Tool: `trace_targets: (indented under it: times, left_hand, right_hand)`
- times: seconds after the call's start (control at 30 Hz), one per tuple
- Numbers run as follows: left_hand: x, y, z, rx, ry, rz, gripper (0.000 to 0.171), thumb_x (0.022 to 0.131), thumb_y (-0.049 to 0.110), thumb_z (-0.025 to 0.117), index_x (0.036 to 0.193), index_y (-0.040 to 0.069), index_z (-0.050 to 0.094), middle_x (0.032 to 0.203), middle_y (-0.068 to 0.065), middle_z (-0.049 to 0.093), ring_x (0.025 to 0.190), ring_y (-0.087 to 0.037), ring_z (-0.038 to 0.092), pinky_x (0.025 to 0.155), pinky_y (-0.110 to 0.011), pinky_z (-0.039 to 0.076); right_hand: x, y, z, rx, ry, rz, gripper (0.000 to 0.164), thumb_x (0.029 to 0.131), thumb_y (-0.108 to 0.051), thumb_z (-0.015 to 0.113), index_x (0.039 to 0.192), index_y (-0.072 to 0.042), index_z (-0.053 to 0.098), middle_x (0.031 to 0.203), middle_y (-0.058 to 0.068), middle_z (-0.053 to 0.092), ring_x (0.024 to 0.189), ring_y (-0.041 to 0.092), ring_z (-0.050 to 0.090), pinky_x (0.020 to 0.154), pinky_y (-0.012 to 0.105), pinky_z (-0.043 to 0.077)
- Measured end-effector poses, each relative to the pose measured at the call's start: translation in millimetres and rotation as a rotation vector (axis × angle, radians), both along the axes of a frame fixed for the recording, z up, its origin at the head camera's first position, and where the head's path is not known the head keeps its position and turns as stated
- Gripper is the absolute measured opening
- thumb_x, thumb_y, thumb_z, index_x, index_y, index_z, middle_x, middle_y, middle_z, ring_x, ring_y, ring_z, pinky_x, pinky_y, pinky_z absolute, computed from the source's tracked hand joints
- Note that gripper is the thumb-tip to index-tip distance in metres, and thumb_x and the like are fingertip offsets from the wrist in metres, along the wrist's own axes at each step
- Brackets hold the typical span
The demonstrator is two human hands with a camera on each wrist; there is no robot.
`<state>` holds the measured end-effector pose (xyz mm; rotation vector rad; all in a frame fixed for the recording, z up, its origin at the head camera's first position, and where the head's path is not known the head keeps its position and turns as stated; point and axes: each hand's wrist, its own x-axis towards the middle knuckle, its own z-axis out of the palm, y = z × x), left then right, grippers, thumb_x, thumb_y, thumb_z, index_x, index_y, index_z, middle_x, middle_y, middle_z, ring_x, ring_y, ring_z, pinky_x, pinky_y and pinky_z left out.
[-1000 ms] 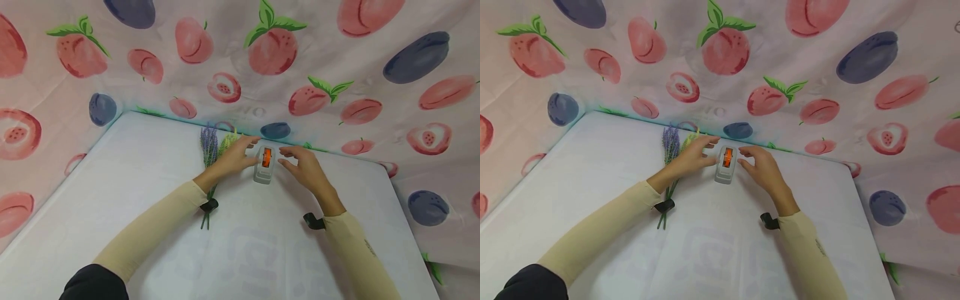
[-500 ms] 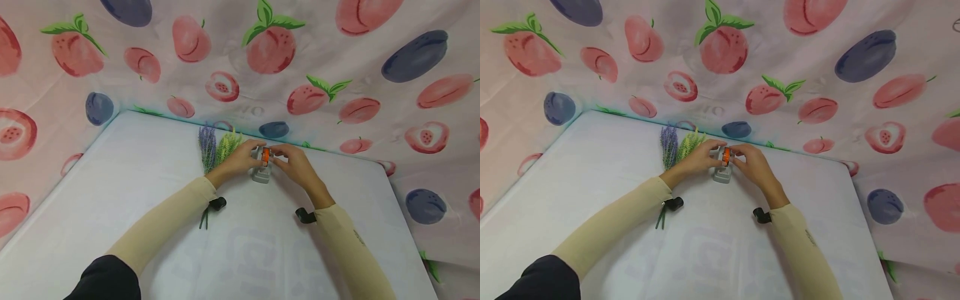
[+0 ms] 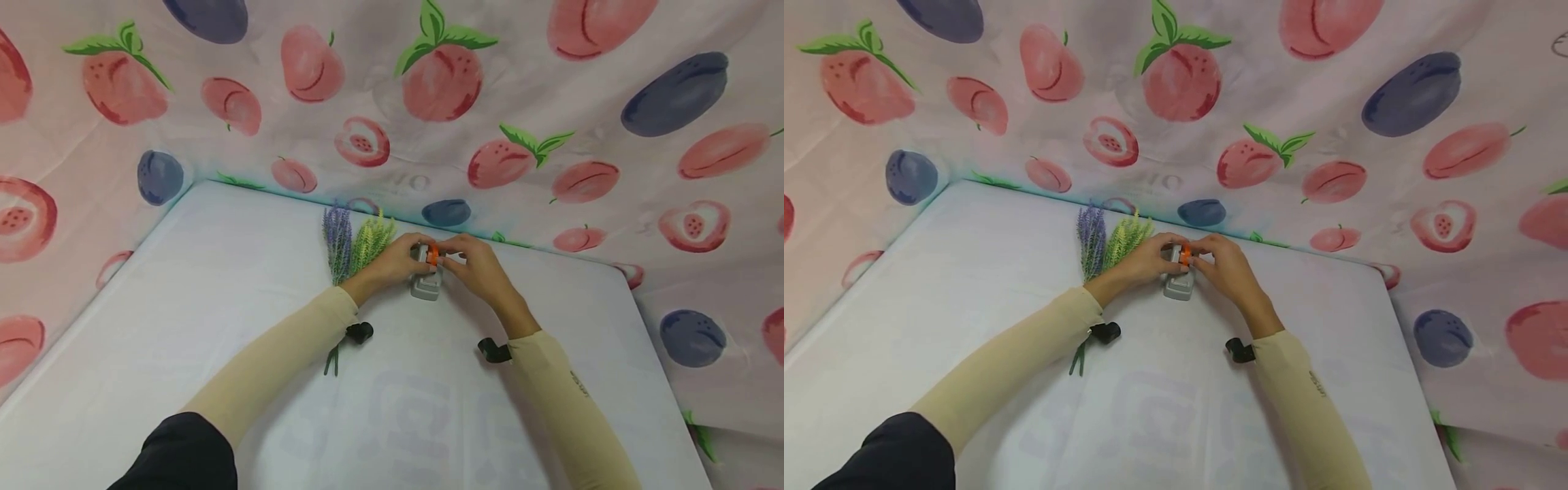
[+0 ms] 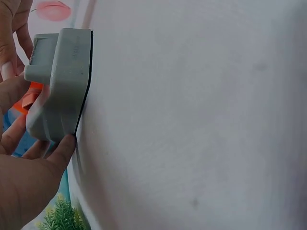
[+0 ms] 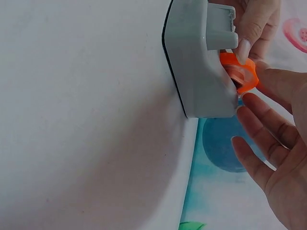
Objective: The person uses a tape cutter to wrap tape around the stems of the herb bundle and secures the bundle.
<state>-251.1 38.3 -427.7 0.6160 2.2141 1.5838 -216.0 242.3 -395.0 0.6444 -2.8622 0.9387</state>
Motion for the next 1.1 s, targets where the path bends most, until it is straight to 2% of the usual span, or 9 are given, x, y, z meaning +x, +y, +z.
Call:
trace_targets:
  times: [0.17, 0.4, 0.57, 0.73, 1.0, 1.1]
  left_hand:
    - [0.2, 1.9, 0.2, 0.003, -0.010, 0.021, 0.048, 0.090, 0.011, 0.079, 0.135, 0.014, 0.062, 0.141, -0.004, 0.056, 0.135, -0.025, 0.049, 0.111, -0.047, 0.042]
    - [1.8, 3.2, 2.3, -0.012, -0.013, 0.039, 0.050, 0.089, 0.011, 0.080, 0.134, 0.013, 0.061, 0.140, -0.005, 0.056, 0.131, -0.025, 0.051, 0.109, -0.046, 0.044]
    - [0.5, 3.5, -0.2, -0.019, -0.005, 0.039, 0.050, 0.088, 0.010, 0.081, 0.134, 0.013, 0.060, 0.137, -0.004, 0.057, 0.130, -0.024, 0.052, 0.109, -0.045, 0.044]
    - [-0.7, 3.9, -0.8, -0.023, 0.002, 0.037, 0.052, 0.088, 0.010, 0.081, 0.135, 0.011, 0.059, 0.135, -0.005, 0.059, 0.127, -0.024, 0.053, 0.108, -0.044, 0.044]
    - [-0.6, 5.0, 0.2, -0.067, 0.053, 0.027, 0.054, 0.088, 0.011, 0.081, 0.137, 0.008, 0.057, 0.136, -0.008, 0.058, 0.125, -0.024, 0.054, 0.107, -0.042, 0.045]
    - [0.1, 4.1, 1.4, -0.067, 0.047, 0.025, 0.054, 0.088, 0.011, 0.081, 0.137, 0.008, 0.057, 0.135, -0.008, 0.058, 0.124, -0.024, 0.055, 0.107, -0.042, 0.045]
  right_hand:
    - [-1.7, -0.6, -0.8, 0.001, 0.003, -0.008, 0.034, 0.095, -0.014, 0.074, 0.129, -0.009, 0.071, 0.123, 0.008, 0.067, 0.112, 0.028, 0.064, 0.096, 0.051, 0.053]
    - [-5.9, -3.7, -1.4, -0.024, 0.002, -0.012, 0.030, 0.095, -0.014, 0.074, 0.125, -0.009, 0.073, 0.119, 0.009, 0.067, 0.110, 0.027, 0.064, 0.096, 0.050, 0.053]
    - [-9.7, -5.8, -1.5, -0.075, -0.052, -0.022, 0.028, 0.097, -0.019, 0.072, 0.123, -0.012, 0.075, 0.113, 0.007, 0.065, 0.108, 0.025, 0.063, 0.097, 0.051, 0.051]
    - [-13.1, -8.1, -3.4, -0.144, -0.119, -0.032, 0.025, 0.097, -0.019, 0.072, 0.120, -0.009, 0.075, 0.109, 0.007, 0.061, 0.107, 0.024, 0.061, 0.099, 0.049, 0.051]
    - [-17.1, -11.1, -5.2, -0.153, -0.142, -0.044, 0.015, 0.097, -0.019, 0.072, 0.107, -0.008, 0.074, 0.106, 0.008, 0.057, 0.103, 0.022, 0.061, 0.098, 0.044, 0.052]
    - [-18.1, -12.3, -3.2, -0.144, -0.149, -0.038, 0.015, 0.099, -0.019, 0.069, 0.106, -0.007, 0.073, 0.106, 0.009, 0.056, 0.103, 0.023, 0.059, 0.098, 0.044, 0.052]
